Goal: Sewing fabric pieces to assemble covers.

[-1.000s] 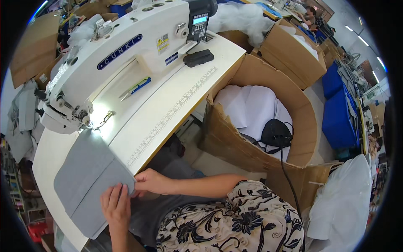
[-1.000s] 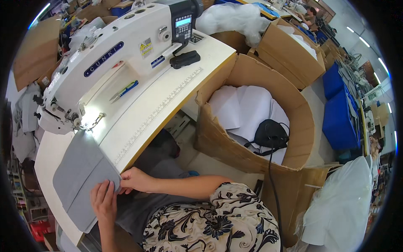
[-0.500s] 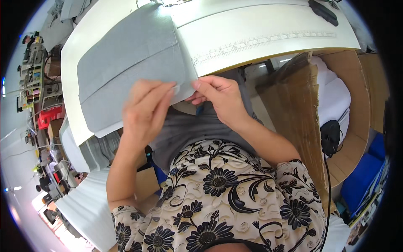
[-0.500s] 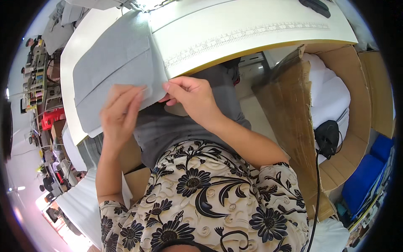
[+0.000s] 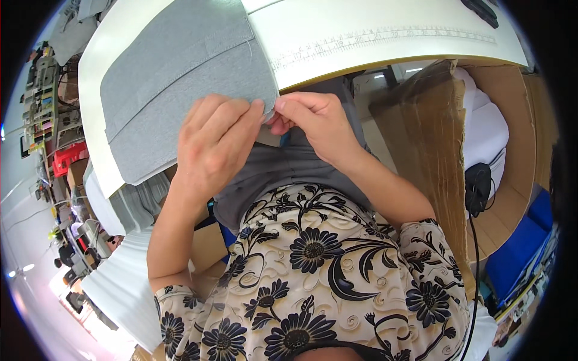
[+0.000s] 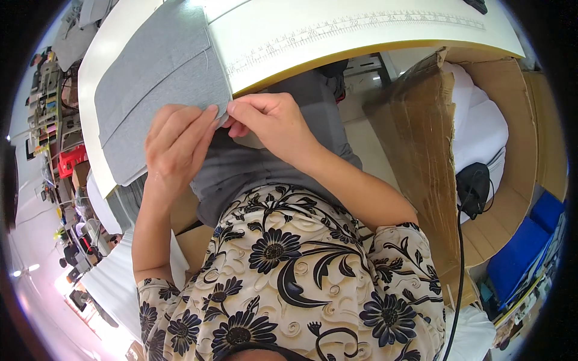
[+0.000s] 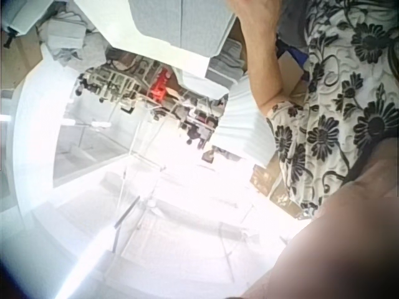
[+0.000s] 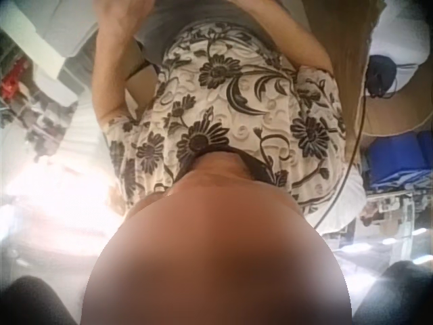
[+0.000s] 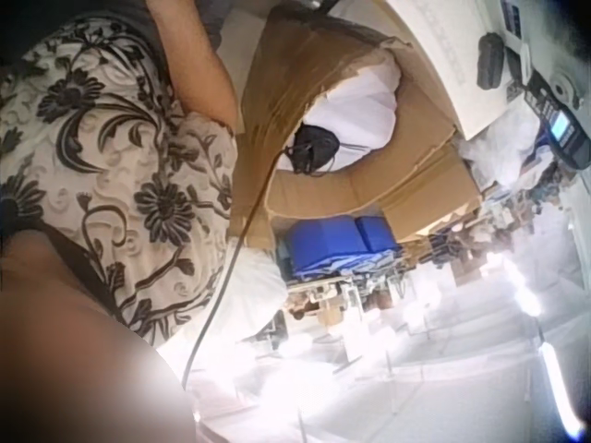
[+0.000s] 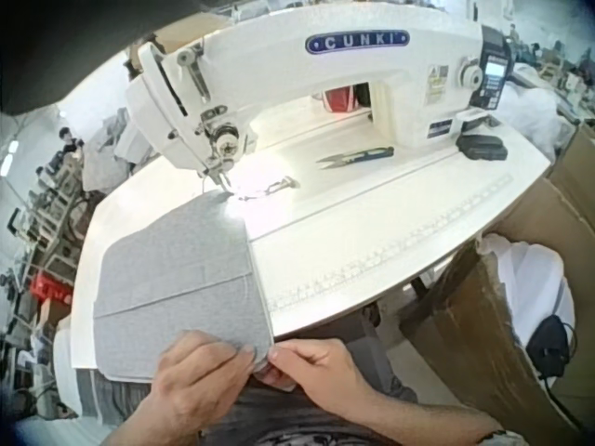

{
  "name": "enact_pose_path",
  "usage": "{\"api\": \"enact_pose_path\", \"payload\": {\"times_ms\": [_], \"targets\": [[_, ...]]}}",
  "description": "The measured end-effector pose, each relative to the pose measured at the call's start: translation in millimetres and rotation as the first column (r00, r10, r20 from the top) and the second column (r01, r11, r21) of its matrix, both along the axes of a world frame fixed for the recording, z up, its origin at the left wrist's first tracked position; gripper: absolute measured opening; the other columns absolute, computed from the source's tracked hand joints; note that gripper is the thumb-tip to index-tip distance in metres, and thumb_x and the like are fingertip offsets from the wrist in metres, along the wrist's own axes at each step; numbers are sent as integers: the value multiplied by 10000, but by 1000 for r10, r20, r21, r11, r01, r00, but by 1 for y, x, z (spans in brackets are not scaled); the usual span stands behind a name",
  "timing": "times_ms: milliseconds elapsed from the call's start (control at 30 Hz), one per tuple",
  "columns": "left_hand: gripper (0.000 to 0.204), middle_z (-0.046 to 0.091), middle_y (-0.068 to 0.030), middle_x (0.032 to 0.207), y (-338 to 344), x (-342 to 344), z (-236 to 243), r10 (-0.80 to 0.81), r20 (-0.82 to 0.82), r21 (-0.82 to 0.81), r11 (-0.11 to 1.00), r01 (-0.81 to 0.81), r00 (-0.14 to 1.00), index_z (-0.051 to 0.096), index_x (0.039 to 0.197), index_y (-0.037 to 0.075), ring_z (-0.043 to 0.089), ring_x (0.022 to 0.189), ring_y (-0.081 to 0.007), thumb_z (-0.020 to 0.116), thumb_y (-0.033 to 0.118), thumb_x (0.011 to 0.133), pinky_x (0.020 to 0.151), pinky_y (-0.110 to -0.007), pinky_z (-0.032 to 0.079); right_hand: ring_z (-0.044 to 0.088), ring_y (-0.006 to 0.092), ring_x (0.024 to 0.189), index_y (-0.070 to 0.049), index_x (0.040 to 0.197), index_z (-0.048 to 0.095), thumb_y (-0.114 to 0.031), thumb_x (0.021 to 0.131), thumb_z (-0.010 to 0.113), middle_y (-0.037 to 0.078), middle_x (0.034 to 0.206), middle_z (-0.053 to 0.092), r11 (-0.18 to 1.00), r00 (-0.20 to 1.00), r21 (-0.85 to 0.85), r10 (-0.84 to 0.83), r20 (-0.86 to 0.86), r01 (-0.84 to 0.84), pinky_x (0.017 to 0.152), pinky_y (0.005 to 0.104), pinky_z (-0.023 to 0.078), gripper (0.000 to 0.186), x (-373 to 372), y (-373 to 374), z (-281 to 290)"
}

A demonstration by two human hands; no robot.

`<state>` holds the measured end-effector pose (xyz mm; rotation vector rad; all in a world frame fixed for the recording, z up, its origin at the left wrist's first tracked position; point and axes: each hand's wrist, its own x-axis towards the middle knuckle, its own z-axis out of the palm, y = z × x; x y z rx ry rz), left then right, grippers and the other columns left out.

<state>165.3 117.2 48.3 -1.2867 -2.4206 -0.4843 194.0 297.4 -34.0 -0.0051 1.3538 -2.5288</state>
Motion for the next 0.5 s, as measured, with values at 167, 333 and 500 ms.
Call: {"api": "enact_pose_path", "payload": {"times_ms": [167, 333, 500], "targets": [[325, 608, -51, 883, -1, 1, -5, 8, -10, -20, 1000, -8, 1000, 698, 980, -12, 605, 758, -218, 788, 1, 667, 642, -343, 475, 577, 114, 698, 45, 1003, 710, -137, 994, 566, 84, 837, 698, 995, 999, 91, 34, -2, -33, 669, 255, 476, 232, -3, 4, 4], [358, 596, -51, 925, 0, 5, 1, 3, -6, -83, 997, -4, 1000, 697, 1017, -13, 609, 798, -222, 808, 37, 680, 670, -348, 481, 536, 97, 689, 24, 935, 695, -154, 1003, 546, 46, 796, 656, 997, 998, 39, 59, 34, -60, 646, 243, 440, 241, -3, 5, 2], [413, 589, -58, 953, -3, 6, -5, 8, -64, -126, 992, -16, 998, 697, 1065, -15, 611, 838, -225, 815, 43, 674, 704, -358, 487, 515, 86, 686, 9, 909, 684, -159, 1005, 539, 24, 782, 633, 996, 996, 21, 82, 39, -83, 634, 234, 423, 242, -4, 5, 3]]}}
